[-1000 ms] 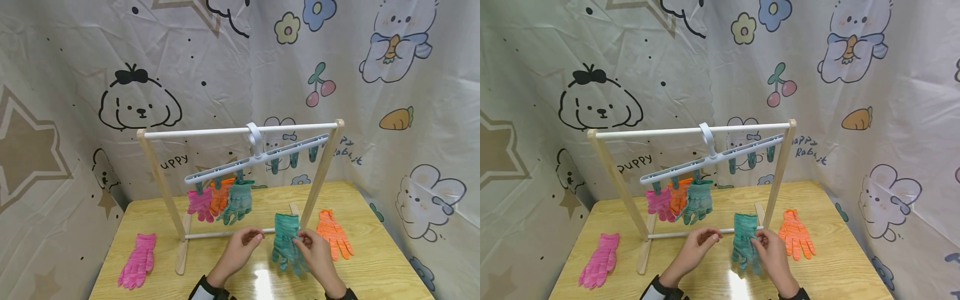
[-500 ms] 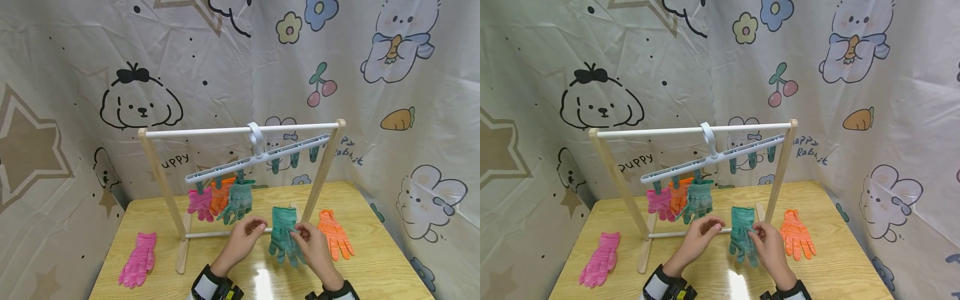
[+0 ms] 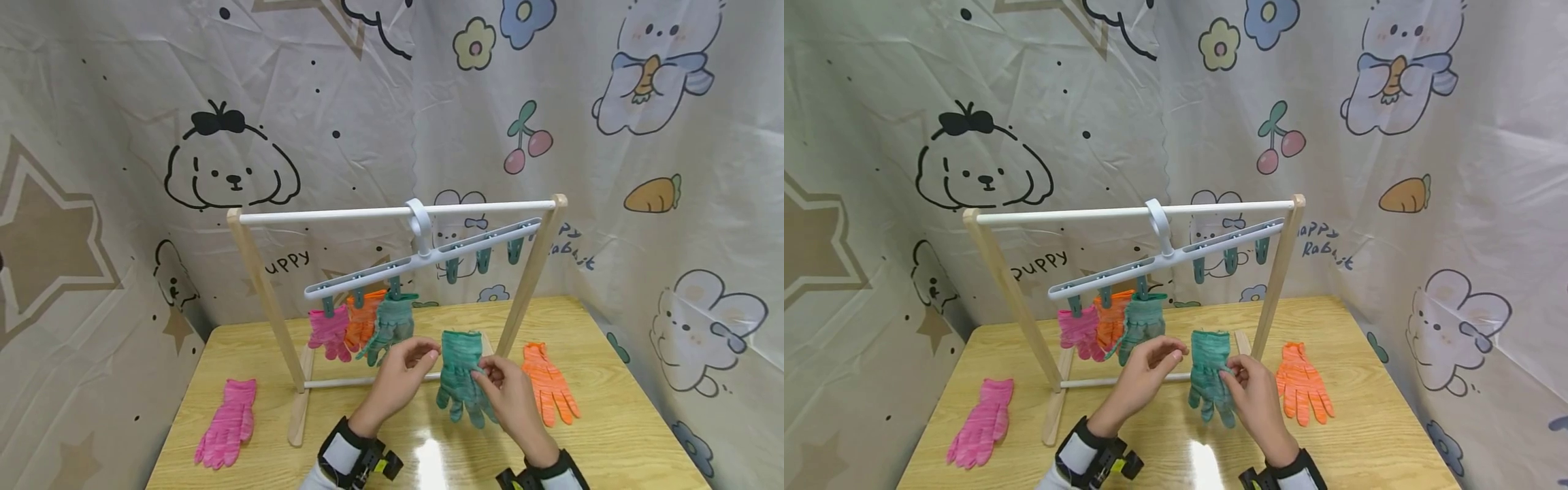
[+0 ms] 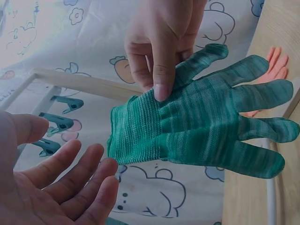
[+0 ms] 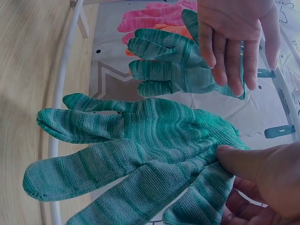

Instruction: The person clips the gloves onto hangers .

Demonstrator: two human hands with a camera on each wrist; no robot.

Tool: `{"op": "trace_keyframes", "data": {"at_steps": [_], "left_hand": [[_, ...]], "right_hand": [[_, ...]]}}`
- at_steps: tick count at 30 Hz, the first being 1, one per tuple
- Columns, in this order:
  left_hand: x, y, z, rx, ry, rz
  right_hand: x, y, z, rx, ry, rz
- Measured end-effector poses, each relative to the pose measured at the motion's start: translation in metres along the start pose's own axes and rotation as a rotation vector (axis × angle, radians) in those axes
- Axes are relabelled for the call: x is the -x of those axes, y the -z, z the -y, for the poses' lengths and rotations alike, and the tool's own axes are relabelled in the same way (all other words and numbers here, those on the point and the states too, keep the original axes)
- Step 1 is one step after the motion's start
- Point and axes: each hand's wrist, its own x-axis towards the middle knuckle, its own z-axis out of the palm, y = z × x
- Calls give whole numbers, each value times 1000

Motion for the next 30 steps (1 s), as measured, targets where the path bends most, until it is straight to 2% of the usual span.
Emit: {"op": "trace_keyframes", "data": {"at_steps": [5, 9, 17, 26, 30], "left_hand": [[-2, 5, -30, 11, -9, -11], [-5, 7, -39, 8, -22, -28], [-10, 5, -42, 43, -30, -35], [-18, 6, -45, 33, -50, -34], [-27, 4, -29, 31, -58, -43]], "right_hand": [[-4, 1, 2, -15, 29, -20], [-7, 2, 4, -19, 43, -35], [-11, 4, 13, -43, 78, -52], [-17, 6, 17, -43, 105, -68], [-19, 8, 17, -50, 119, -91]]}}
